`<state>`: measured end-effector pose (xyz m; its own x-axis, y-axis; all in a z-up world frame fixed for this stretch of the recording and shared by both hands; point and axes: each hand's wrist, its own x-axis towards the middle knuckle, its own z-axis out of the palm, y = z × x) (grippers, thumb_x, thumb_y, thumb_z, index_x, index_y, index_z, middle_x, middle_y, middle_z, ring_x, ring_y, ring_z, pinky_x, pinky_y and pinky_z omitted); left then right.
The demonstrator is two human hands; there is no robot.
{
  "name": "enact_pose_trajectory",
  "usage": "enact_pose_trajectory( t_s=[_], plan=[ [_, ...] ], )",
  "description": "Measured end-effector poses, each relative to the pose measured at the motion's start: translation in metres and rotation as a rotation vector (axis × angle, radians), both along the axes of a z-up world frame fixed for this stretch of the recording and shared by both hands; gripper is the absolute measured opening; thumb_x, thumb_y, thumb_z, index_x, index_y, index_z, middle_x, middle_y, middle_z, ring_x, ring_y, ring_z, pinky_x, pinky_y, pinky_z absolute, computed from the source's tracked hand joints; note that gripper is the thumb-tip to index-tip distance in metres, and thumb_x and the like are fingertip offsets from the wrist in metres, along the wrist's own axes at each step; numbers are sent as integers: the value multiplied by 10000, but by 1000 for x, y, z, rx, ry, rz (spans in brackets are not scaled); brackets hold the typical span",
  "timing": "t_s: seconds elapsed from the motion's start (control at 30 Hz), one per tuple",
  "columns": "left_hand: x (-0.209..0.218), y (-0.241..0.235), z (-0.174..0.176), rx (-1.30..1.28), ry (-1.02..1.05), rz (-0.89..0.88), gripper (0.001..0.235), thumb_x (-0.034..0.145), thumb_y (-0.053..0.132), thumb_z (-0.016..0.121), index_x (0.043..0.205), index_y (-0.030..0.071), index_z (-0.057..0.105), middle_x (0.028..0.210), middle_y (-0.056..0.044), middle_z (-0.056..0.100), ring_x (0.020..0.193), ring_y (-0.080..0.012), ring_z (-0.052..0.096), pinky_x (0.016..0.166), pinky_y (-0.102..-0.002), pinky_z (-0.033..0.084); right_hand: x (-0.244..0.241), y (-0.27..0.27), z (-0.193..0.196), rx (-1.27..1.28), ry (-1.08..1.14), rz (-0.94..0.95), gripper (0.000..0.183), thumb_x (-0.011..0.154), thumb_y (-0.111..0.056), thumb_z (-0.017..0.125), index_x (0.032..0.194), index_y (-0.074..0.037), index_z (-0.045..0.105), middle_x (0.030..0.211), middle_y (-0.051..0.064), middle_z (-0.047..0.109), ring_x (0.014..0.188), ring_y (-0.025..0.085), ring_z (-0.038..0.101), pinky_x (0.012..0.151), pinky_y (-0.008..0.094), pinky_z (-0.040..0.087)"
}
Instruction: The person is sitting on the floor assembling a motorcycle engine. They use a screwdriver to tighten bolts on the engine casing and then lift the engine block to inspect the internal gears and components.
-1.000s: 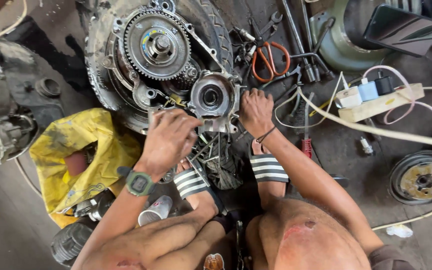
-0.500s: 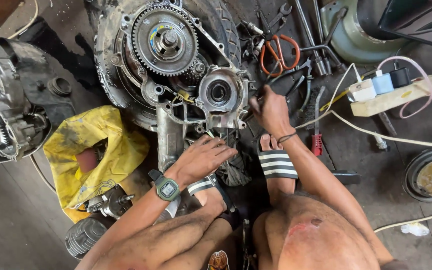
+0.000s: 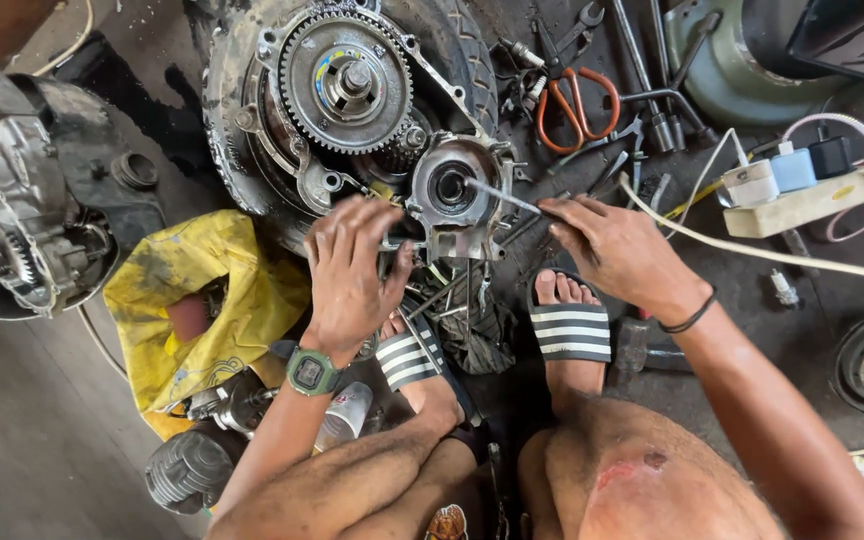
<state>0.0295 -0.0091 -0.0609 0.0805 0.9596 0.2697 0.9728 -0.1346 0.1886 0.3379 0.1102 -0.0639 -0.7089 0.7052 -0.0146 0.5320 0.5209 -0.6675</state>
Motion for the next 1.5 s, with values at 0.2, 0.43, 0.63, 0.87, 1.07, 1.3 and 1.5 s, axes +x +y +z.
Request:
enact_pose_trajectory(
  t_s=[0.2, 0.43, 0.63, 0.87, 1.07, 1.3, 1.5],
  plan=[
    [8, 18, 21, -88, -48, 170, 559, 1035, 407, 620, 1468, 94, 454, 1614, -156, 373, 1530, -373, 219, 1204, -578, 28, -13, 13, 1, 75, -182, 56, 121, 1046, -276, 564, 1107, -203, 638, 807, 111, 706, 686, 405, 718, 599, 525, 587],
    [3, 22, 6, -79, -20, 137, 527, 1021, 304, 587, 1474, 79, 435, 1607, -185, 312, 1518, -416, 211, 1217, -615, 177, -19, 16, -13, -55, -180, 60, 128, 1041, -320, 536, 1056, -208, 596, 761, 127, 670, 635, 439, 694, 561, 537, 581],
    [2, 22, -2, -43, 50, 95, 494, 989, 276, 546, 1436, 76, 489, 1541, -234, 370, 1480, -450, 271, 1200, -629, 200, -18, 23, -23, -90, -114, 130, 117, 1047, -236, 540, 985, -164, 607, 747, 128, 672, 576, 401, 709, 550, 491, 587],
    [6, 28, 3, -30, -16, 55, 390, 943, 153, 563, 1309, 21, 581, 1320, -136, 601, 1347, -387, 474, 1174, -550, 283, -17, 39, -37, -103, -68, 178, 119, 1013, -272, 590, 991, -163, 545, 721, 155, 617, 588, 452, 671, 524, 515, 545],
    [0, 31, 0, 51, -22, -5, 378, 914, 116, 597, 1267, -20, 599, 1214, -122, 684, 1202, -333, 633, 1153, -528, 345, -14, 47, -44, -344, -25, 136, 150, 971, -275, 653, 1006, -159, 563, 688, 159, 639, 595, 431, 678, 506, 479, 524],
    [2, 35, 11, 40, -77, -53, 382, 935, 39, 601, 1302, -62, 559, 1219, -170, 660, 1155, -381, 622, 1101, -532, 374, -45, 23, -52, -555, 212, -109, 150, 974, -228, 656, 981, -120, 552, 565, 106, 651, 495, 295, 662, 482, 343, 490],
    [-9, 22, -14, 7, -51, 46, 437, 905, 203, 625, 1321, 70, 631, 1244, -81, 638, 1235, -287, 504, 1132, -423, 338, -18, 32, -6, -437, -82, -46, 186, 916, -153, 686, 1045, -80, 572, 702, 210, 728, 583, 410, 725, 517, 473, 568]
  ],
)
